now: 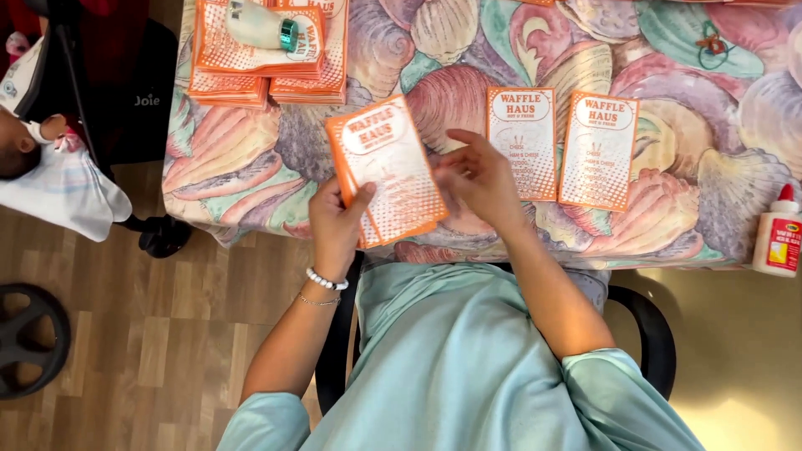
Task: Folding and applying glue to paper bags for assembly
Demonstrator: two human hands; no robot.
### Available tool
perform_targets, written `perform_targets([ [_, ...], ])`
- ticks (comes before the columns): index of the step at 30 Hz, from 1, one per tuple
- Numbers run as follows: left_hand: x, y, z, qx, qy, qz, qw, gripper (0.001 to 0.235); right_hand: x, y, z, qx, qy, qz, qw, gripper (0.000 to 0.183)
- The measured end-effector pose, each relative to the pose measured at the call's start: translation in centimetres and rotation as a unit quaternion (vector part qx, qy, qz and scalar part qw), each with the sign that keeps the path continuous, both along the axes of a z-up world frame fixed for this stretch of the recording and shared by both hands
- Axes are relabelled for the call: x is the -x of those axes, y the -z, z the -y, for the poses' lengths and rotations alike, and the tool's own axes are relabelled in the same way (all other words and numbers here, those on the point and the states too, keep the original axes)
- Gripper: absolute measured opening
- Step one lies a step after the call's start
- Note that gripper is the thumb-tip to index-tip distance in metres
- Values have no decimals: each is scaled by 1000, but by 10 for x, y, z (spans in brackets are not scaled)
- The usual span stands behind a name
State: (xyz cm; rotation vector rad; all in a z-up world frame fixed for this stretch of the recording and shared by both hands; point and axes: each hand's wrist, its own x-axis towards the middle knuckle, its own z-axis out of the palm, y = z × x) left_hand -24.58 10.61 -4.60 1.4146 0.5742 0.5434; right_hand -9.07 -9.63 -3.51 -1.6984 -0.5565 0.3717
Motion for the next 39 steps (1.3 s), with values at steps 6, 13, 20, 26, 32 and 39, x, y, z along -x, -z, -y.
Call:
perform_targets([
  [6,-3,1,3,10,4,3,1000,10,6,-41,-7,103,70,166,978,27],
  [13,11,-17,-10,-1,-28,-14,999,15,14,-50,1,157,173,484,843,60],
  [20,16,-6,-9,23,-9,-2,1000,18,27,-22,-38,28,8,44,999,50],
  [26,41,-7,-41,-11,-78,-21,997,8,8,-15,-45,77,25,99,992,49],
  [32,47,-16,-66,-31,-114,-12,993,11,30,-37,-59,69,75,306,947,60],
  [39,24,-35,-25,12,-50,0,999,16,29,-16,-73,-14,-37,-11,999,50],
])
